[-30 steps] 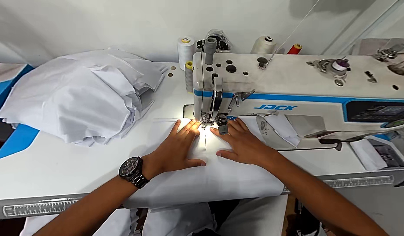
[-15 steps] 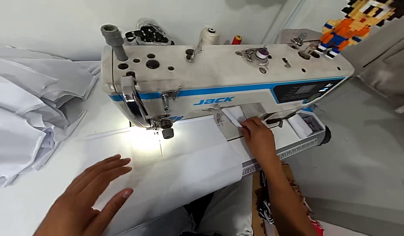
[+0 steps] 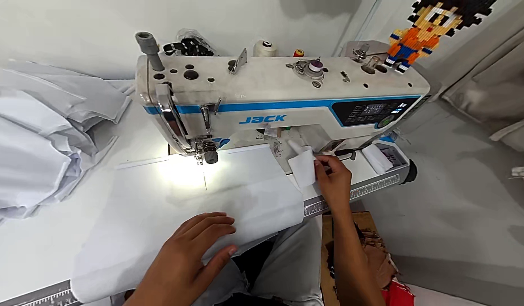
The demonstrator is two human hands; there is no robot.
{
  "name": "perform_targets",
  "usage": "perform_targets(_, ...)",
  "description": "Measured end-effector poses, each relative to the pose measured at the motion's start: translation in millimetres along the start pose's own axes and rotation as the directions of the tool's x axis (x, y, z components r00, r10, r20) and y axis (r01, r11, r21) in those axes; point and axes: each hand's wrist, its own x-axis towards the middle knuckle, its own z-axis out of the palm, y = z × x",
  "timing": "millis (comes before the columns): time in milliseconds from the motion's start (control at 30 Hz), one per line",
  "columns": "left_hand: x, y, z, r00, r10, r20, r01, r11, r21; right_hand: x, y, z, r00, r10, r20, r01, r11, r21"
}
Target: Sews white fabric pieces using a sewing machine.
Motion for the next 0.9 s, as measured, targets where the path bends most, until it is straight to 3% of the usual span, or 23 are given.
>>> perform_targets(100, 4.6, 9.3, 12.9, 1.000, 0.012, 0.023, -0.013, 1.000, 0.012, -2.8, -5.4, 4.9, 0.999, -0.033, 0.014, 0.034, 0.998, -0.043)
perform_targets(233, 5.7, 15.2, 23.4, 0.997, 0.034, 0.069, -0.035, 0.999, 0.004, -0.6, -1.7, 6.7, 0.966, -0.158, 0.205, 0.200, 0.958, -0.206)
perform_targets(333, 19.2, 22.2, 30.9, 0.992, 0.051, 0.119, -0.055, 0.998, 0.027, 1.4, -3.2, 3.6, 0.945, -0.166, 0.281, 0.253, 0.917, -0.309)
perform_targets(600, 124.3, 25.2, 102.5, 0.964, 0.034, 0.264, -0.120, 0.941, 0.316, -22.4, 8.9, -20.2, 0.985, -0.121, 0.123, 0.160, 0.913, -0.375)
perform_targets(700, 165.1, 36.3, 110.7, 0.940, -0.007, 0.342, -0.107, 0.943, 0.314, -20.2, 24.3, -33.4, 0.997, -0.065, 0.052, 0.079, 0.930, -0.359)
perform_targets(800, 184.4, 52.2, 112.9, 0.960, 0.032, 0.276, -0.100, 0.967, 0.236, -13.2, 33.2, -41.7, 1.000, -0.025, 0.018, 0.030, 0.937, -0.349)
perform_targets(900, 164.6, 58.5, 100.8, 0.973, 0.133, 0.187, -0.170, 0.965, 0.199, -21.0, 17.4, -49.4, 0.998, -0.060, 0.014, 0.061, 0.933, -0.354)
